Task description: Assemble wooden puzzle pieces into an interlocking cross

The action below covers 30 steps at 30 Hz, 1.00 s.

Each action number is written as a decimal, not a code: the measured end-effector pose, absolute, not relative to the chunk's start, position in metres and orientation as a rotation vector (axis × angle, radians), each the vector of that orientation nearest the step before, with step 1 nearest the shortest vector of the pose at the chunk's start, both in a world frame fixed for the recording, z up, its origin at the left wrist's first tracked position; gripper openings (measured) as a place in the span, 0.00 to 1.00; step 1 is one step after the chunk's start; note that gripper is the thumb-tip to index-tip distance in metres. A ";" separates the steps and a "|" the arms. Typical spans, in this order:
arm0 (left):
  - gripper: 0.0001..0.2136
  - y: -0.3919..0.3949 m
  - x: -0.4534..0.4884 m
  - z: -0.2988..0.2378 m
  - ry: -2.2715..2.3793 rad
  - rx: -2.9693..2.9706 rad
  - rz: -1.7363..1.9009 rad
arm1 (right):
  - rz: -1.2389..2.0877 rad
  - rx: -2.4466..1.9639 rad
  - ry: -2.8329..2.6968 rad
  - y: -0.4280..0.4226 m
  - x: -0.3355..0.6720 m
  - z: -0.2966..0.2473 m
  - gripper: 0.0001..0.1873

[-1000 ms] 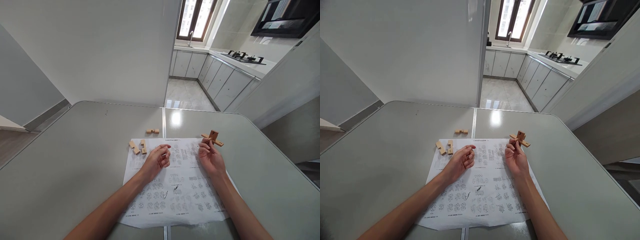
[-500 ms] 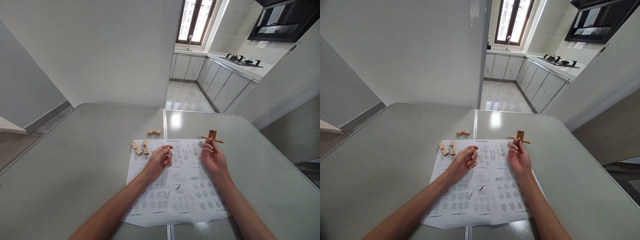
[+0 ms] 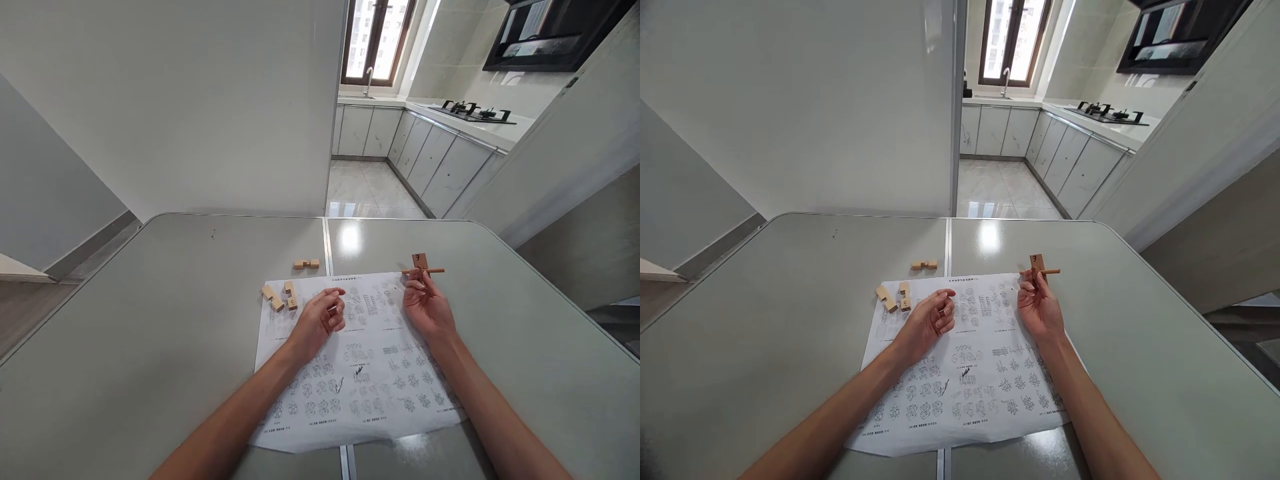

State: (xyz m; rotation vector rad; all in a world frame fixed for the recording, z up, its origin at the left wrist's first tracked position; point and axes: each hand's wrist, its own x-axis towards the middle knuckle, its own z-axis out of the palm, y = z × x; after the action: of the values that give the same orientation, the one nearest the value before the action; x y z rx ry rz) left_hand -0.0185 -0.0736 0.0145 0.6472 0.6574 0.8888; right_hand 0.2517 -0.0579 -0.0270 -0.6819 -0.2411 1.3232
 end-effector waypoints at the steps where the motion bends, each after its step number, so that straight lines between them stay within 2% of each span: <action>1: 0.15 -0.074 -0.019 0.015 0.655 0.650 0.887 | 1.337 -0.663 -0.228 -0.058 0.251 -0.027 0.05; 8: 0.15 -0.073 -0.019 0.013 0.653 0.658 0.885 | 1.449 -0.549 -0.131 -0.061 0.247 -0.022 0.04; 11: 0.15 -0.073 -0.018 0.012 0.658 0.662 0.889 | 1.491 -0.553 -0.141 -0.063 0.242 -0.019 0.06; 15: 0.15 -0.072 -0.018 0.013 0.672 0.672 0.886 | 1.471 -0.693 -0.348 -0.066 0.234 -0.017 0.12; 30: 0.14 -0.075 -0.015 0.016 0.700 0.804 0.847 | 1.379 -0.990 -0.939 -0.077 0.207 -0.010 0.14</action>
State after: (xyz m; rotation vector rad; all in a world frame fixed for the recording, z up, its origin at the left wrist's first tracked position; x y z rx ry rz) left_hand -0.0146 -0.0751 0.0158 0.8036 0.6996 0.8466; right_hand 0.2073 -0.0773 -0.0099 -0.9898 -0.9388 1.3789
